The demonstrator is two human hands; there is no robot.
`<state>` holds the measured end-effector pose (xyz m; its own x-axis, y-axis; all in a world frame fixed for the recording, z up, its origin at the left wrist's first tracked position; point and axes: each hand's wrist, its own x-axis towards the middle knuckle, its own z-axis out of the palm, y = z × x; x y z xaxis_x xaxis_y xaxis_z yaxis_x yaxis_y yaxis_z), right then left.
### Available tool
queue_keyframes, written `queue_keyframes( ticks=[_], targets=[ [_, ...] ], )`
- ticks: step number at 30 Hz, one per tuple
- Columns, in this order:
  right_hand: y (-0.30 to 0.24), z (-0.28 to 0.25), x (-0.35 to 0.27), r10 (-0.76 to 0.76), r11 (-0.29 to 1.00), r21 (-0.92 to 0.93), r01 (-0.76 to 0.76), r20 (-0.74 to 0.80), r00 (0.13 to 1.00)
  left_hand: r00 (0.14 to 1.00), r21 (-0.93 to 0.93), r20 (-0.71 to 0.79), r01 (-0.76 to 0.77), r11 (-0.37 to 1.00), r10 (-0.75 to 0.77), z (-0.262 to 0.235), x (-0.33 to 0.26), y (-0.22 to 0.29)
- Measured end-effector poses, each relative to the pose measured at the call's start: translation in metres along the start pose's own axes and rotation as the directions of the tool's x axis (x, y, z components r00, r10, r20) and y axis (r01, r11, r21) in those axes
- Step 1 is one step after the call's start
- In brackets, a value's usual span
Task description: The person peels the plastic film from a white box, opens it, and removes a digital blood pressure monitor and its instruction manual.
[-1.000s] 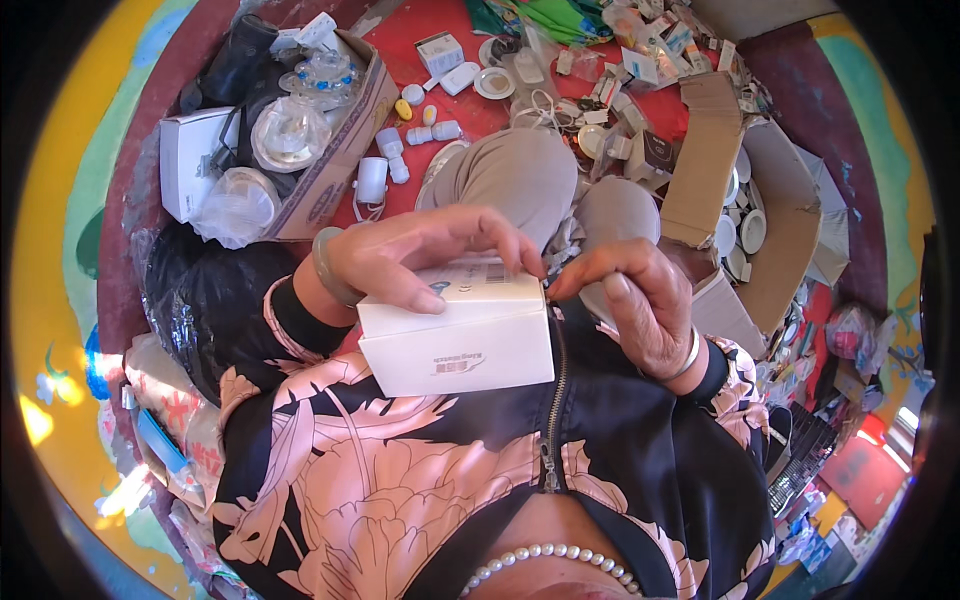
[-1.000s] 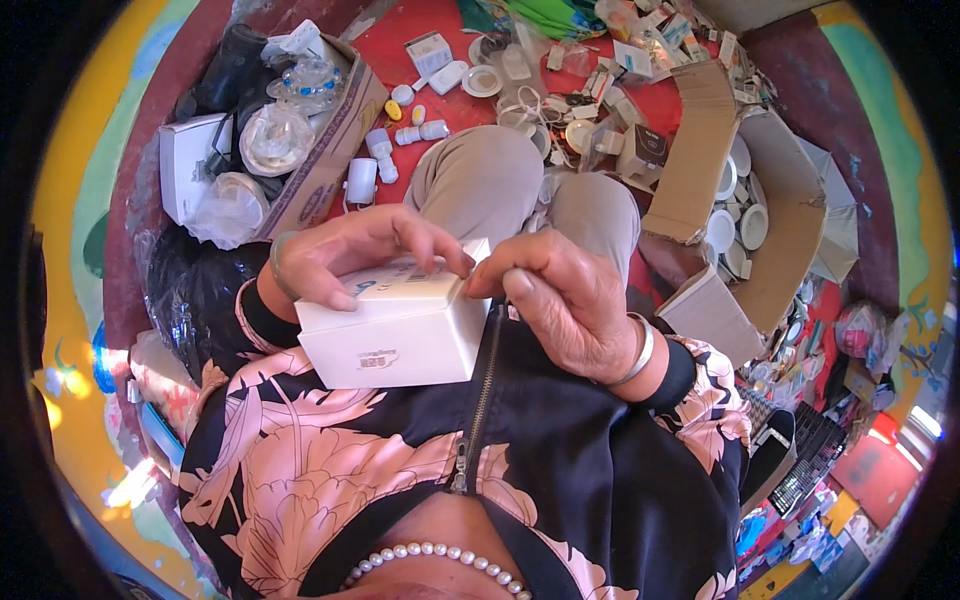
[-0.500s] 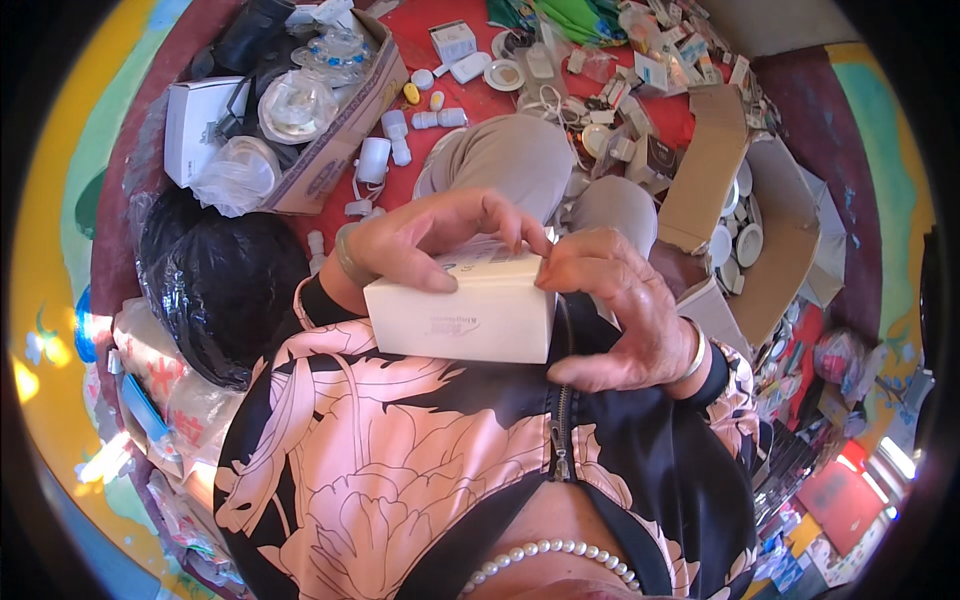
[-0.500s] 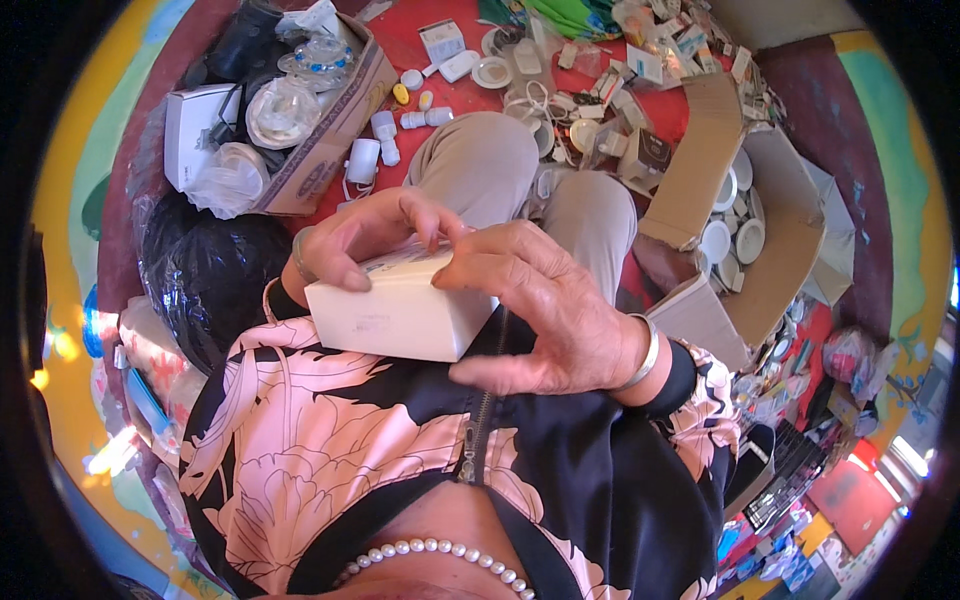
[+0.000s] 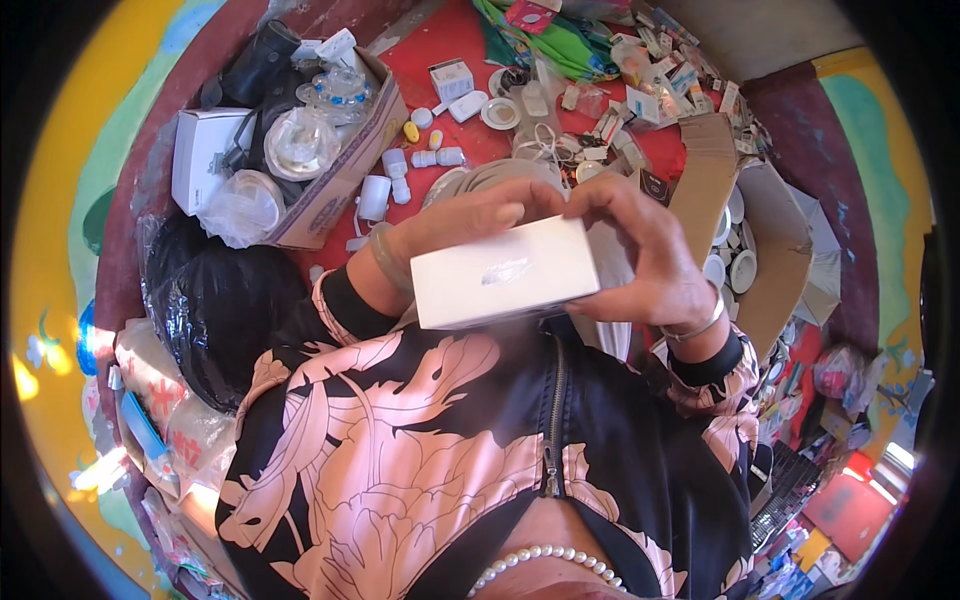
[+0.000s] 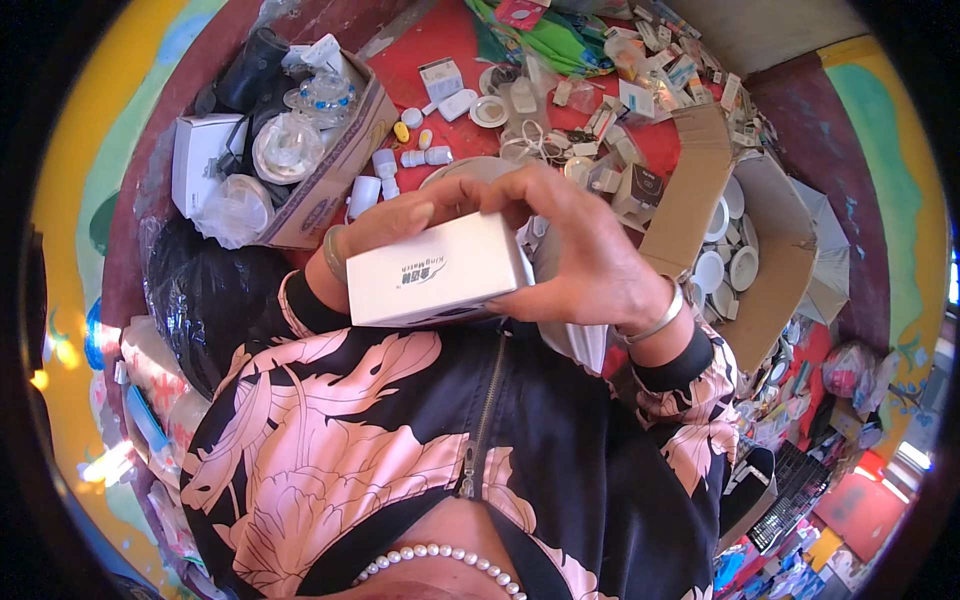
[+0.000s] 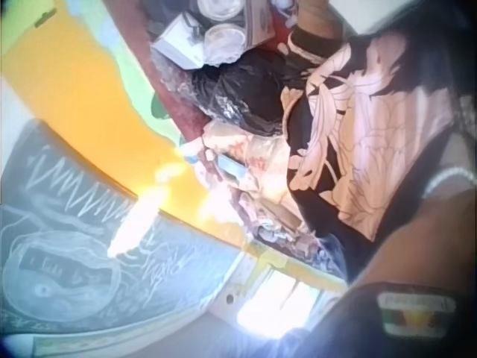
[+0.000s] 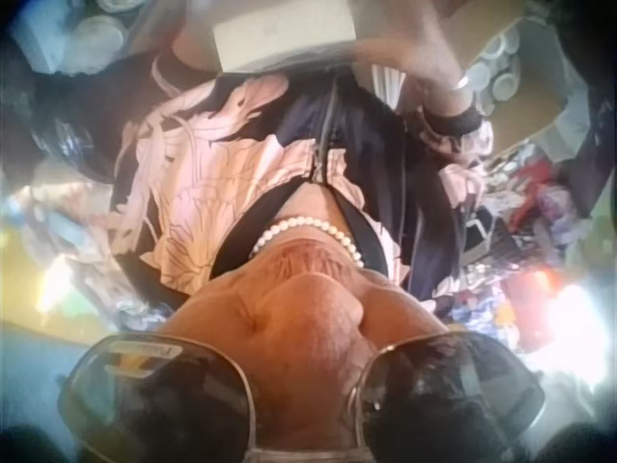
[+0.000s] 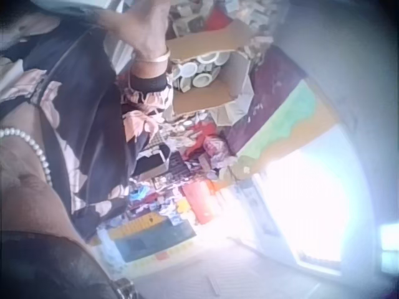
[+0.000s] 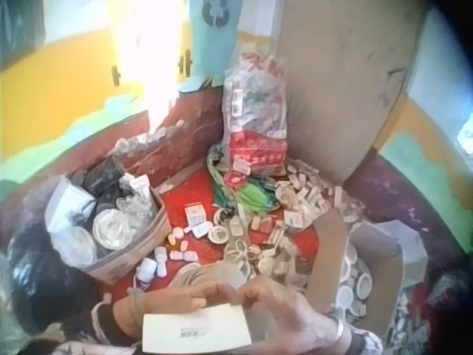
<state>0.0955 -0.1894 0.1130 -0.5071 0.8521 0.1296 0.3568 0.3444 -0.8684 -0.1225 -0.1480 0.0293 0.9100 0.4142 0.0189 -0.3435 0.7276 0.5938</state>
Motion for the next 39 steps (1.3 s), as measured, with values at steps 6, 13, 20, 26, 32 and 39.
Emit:
queue_keyframes(
  ticks=[6, 13, 20, 26, 32, 39],
  targets=[
    [0.013, 0.007, -0.001, -0.041, 0.999, 0.026, 0.040, 0.015, 0.999, 1.000, 0.343, -0.020, -0.009, 0.939, 0.016, -0.008, 0.007, 0.007],
    [0.006, 0.017, -0.010, -0.225, 0.974, 0.021, 0.224, 0.050, 0.973, 0.998, 0.303, 0.056, -0.025, 0.953, 0.008, 0.005, -0.005, 0.005],
    [-0.007, 0.023, -0.010, -0.148, 0.987, -0.060, 0.150, 0.030, 0.989, 0.999, 0.272, 0.027, 0.029, 0.962, -0.038, 0.003, -0.006, 0.015],
    [-0.015, 0.019, -0.015, 0.068, 0.992, -0.100, -0.076, -0.088, 0.994, 0.997, 0.451, -0.056, -0.026, 0.892, 0.057, 0.005, 0.001, 0.031],
    [-0.005, 0.010, -0.042, 0.298, 0.947, -0.065, -0.315, -0.187, 0.936, 0.954, 0.983, 0.170, -0.181, 0.025, 0.249, 0.033, -0.032, 0.050],
    [-0.030, -0.005, -0.040, 0.199, 0.868, -0.447, -0.218, -0.088, 0.976, 0.944, 0.976, 0.067, 0.005, -0.217, 0.323, 0.068, -0.041, 0.031]
  ],
)
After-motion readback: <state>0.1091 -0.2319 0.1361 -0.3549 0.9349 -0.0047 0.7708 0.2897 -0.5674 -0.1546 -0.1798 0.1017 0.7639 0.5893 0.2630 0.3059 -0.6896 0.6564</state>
